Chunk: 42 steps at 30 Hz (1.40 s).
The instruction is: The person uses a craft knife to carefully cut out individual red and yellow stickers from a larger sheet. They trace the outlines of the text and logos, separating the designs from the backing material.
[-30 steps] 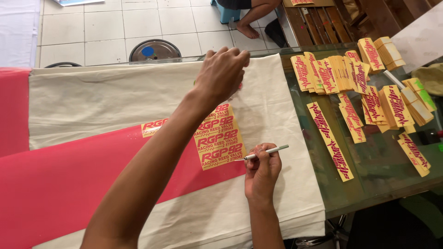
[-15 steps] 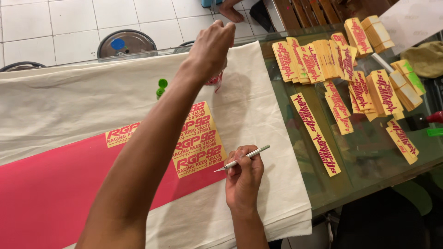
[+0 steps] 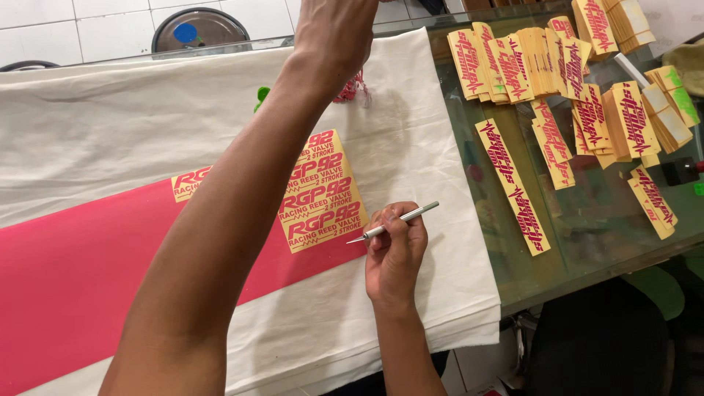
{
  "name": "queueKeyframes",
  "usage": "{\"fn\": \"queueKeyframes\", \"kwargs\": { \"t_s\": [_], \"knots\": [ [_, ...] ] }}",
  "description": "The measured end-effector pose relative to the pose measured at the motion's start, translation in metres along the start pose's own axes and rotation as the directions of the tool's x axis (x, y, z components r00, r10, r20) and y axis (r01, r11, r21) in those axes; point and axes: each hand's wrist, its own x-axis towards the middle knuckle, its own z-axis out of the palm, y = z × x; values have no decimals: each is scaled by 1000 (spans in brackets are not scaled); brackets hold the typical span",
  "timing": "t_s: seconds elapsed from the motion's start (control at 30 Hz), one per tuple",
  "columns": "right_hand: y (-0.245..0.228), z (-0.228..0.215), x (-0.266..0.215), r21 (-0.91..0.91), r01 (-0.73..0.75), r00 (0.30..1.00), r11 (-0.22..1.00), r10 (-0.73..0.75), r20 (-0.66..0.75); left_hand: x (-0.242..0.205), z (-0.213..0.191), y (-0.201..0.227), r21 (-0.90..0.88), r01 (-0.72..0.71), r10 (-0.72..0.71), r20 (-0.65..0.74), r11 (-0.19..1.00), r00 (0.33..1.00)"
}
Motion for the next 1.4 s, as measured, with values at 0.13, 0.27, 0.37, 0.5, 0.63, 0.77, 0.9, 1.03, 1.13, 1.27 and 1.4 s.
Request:
{"fn": "queueKeyframes", "kwargs": {
  "t_s": [0.13, 0.27, 0.37, 0.5, 0.63, 0.77, 0.9, 1.03, 1.13, 1.27, 1.4],
  "knots": [
    [0, 1, -1, 9, 5, 1000, 1000, -4, -2, -8, -7, 2, -87, -8, 2, -72, 996, 997],
    [1, 2, 0, 20, 0, 1000, 1000, -1, 12, -11, -4, -4, -111, -69, 71, 21, 991, 997],
    [-1, 0, -1, 20, 4, 1000, 1000, -5, 30, -9, -4, -5, -200, -75, 96, 97, 977, 991],
    [-2, 2, -1, 9, -8, 1000, 1000, 7, 26, -4, -33, 2, -250, -17, 57, 152, 968, 987],
    [-3, 2, -1, 14, -21, 1000, 1000, 21, 15, 3, -44, 3, -162, 8, 17, 150, 987, 989],
    [-2, 3, -2, 4, -22, 1000, 1000, 22, 3, 4, -43, 3, -185, 52, -21, 165, 981, 986],
    [0, 1, -1, -13, -20, 1000, 1000, 20, -6, 2, -46, 2, -66, 14, -1, 194, 998, 981],
    [2, -2, 1, 2, 3, 1000, 1000, -3, 6, -8, -52, 5, -96, 47, -20, 261, 994, 965],
    [2, -2, 1, 2, -3, 1000, 1000, 3, -1, -20, -59, 4, -125, 83, -43, 297, 989, 954],
    [1, -1, -1, -20, -1, 1000, 1000, 0, -11, -35, -58, 0, -104, 107, -83, 212, 989, 974],
    [2, -3, 0, -43, 3, 1000, 999, -4, -18, -42, -58, -6, -274, 143, -67, 270, 951, 961]
  ]
}}
